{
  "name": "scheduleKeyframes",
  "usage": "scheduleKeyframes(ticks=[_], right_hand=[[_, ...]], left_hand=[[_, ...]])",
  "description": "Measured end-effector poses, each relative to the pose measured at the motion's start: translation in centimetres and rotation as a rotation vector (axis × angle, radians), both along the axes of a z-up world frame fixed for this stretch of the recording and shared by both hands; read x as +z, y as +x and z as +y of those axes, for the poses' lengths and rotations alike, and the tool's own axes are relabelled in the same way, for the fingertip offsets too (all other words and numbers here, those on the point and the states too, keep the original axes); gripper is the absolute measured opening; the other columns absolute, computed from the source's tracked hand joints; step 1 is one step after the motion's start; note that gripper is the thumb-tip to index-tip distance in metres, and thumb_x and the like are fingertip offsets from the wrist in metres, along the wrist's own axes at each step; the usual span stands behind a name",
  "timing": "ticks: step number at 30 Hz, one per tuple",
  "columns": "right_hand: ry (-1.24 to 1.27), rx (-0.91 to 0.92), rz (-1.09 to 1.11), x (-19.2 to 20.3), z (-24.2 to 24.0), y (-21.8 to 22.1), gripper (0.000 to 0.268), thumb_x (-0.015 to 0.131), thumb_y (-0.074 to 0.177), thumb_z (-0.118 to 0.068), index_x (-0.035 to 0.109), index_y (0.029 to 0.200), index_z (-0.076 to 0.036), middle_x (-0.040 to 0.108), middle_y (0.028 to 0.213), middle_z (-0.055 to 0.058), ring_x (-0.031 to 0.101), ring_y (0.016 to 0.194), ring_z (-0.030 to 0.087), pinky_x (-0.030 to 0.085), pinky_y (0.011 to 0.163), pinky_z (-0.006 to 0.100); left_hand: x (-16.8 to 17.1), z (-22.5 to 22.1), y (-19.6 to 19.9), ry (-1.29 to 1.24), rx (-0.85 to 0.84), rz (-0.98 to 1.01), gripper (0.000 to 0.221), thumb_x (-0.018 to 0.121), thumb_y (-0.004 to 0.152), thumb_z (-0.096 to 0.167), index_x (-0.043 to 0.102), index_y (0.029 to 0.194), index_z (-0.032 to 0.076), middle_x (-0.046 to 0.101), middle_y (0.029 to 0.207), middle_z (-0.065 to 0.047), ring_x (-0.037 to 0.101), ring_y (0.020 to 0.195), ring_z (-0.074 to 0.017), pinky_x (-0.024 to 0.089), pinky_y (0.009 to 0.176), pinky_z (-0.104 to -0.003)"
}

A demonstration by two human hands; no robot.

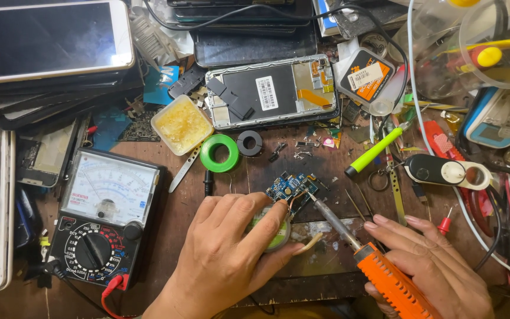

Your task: Soldering electronic components onto a circuit board at a repair bench using a soldering iron and tweezers.

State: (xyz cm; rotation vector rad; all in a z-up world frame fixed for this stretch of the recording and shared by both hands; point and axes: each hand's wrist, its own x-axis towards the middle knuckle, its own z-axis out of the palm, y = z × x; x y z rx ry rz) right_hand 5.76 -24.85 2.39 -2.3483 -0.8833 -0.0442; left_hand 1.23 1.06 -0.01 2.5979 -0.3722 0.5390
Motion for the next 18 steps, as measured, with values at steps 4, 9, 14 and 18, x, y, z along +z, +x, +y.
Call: scheduleKeyframes(ticks=[4, 9, 14, 18], right_hand=[[0.008, -0.029, 0.014, 0.2, 0.4, -0.1, 0.020, 0.075, 0.078, -0.016, 0.065, 0.093, -0.006, 0.076, 0.120, 0.014, 0.074, 0.119, 0.029, 0.050, 0.113, 0.050], [-0.002, -0.011, 0.011, 0.4, -0.1, 0.1, 0.016, 0.073, 0.080, -0.014, 0.065, 0.092, -0.006, 0.076, 0.119, 0.014, 0.074, 0.119, 0.027, 0.050, 0.113, 0.048], [-0.013, -0.050, 0.078, 1.1, 0.1, 0.0, 0.019, 0.072, 0.079, -0.011, 0.063, 0.094, -0.005, 0.075, 0.123, 0.015, 0.073, 0.124, 0.029, 0.048, 0.116, 0.052], [0.001, -0.018, 0.068, 0.5, -0.3, 0.1, 0.021, 0.073, 0.078, -0.014, 0.062, 0.094, -0.006, 0.075, 0.122, 0.015, 0.073, 0.123, 0.029, 0.048, 0.117, 0.051]], left_hand=[[0.0, 0.0, 0.0, 0.004, 0.003, 0.001, 0.041, 0.068, 0.100, 0.045, 0.066, 0.113, 0.007, 0.062, 0.105, -0.012, 0.057, 0.080, -0.0280, 0.039, 0.066, -0.039], [-0.1, 0.0, -0.1, -0.017, 0.004, 0.013, 0.040, 0.067, 0.100, 0.044, 0.065, 0.114, 0.006, 0.062, 0.105, -0.014, 0.058, 0.081, -0.0290, 0.039, 0.066, -0.040], [-0.1, 0.0, -0.2, -0.070, 0.037, -0.005, 0.040, 0.068, 0.100, 0.042, 0.066, 0.118, 0.007, 0.062, 0.106, -0.011, 0.060, 0.083, -0.0279, 0.042, 0.069, -0.040], [-0.1, 0.0, -0.2, -0.053, 0.029, -0.002, 0.041, 0.069, 0.099, 0.042, 0.066, 0.119, 0.006, 0.062, 0.107, -0.012, 0.060, 0.083, -0.0280, 0.042, 0.069, -0.040]])
